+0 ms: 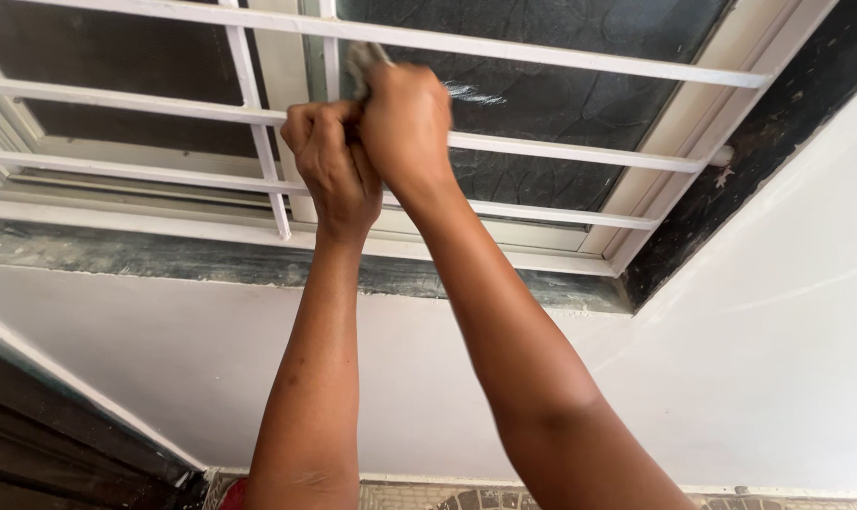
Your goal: The person wipes a metal railing and then cleans a window with a cloth. They use a white cloth to wipe the horizontal and vertical bars of the window frame and the glass panes, moving methodically across the surface.
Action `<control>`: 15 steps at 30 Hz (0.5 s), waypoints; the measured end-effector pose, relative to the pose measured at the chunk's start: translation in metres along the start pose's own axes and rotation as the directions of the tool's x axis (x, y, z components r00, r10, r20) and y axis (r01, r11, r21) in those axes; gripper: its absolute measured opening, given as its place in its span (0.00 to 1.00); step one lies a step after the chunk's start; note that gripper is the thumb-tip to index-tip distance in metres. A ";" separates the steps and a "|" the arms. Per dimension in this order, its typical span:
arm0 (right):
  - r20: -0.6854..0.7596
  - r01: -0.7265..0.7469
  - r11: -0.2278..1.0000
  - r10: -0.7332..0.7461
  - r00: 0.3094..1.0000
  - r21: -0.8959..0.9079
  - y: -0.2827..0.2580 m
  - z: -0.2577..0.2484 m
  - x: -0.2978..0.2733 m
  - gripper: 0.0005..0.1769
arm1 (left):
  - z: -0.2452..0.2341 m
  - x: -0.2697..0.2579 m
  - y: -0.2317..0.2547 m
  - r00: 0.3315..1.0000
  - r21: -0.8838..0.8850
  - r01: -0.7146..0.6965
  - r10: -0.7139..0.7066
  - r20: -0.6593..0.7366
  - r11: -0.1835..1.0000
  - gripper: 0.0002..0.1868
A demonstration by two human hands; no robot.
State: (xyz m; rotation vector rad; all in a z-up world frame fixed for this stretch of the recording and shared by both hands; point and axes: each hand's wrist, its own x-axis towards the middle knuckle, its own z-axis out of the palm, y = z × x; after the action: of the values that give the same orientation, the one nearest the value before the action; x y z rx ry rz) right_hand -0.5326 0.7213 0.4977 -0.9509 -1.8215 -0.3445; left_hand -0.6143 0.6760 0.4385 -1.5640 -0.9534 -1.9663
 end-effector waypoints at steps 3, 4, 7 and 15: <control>0.147 0.119 0.984 -0.138 0.980 0.131 0.005 -0.009 0.024 0.09 | -0.003 0.002 -0.006 0.999 0.073 -0.039 0.039 0.000 0.997 0.11; 0.211 0.110 0.994 -0.111 0.971 0.016 0.010 -0.015 0.023 0.08 | -0.005 0.002 -0.006 0.998 0.094 -0.055 0.053 0.026 0.994 0.09; 0.260 0.114 0.961 -0.047 0.964 -0.253 0.046 -0.052 0.010 0.08 | -0.009 0.005 -0.004 0.993 0.134 -0.091 0.080 0.088 0.987 0.07; -0.103 -0.239 0.821 0.217 0.971 -0.518 0.162 -0.183 -0.035 0.11 | -0.003 0.010 0.007 0.997 0.110 -0.049 0.043 0.060 0.993 0.06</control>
State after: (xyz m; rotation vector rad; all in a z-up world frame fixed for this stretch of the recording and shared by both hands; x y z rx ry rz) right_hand -0.2875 0.6981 0.5199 -1.5178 -1.5746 -0.7324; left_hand -0.6133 0.6699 0.4492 -1.5732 -1.0226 -1.8137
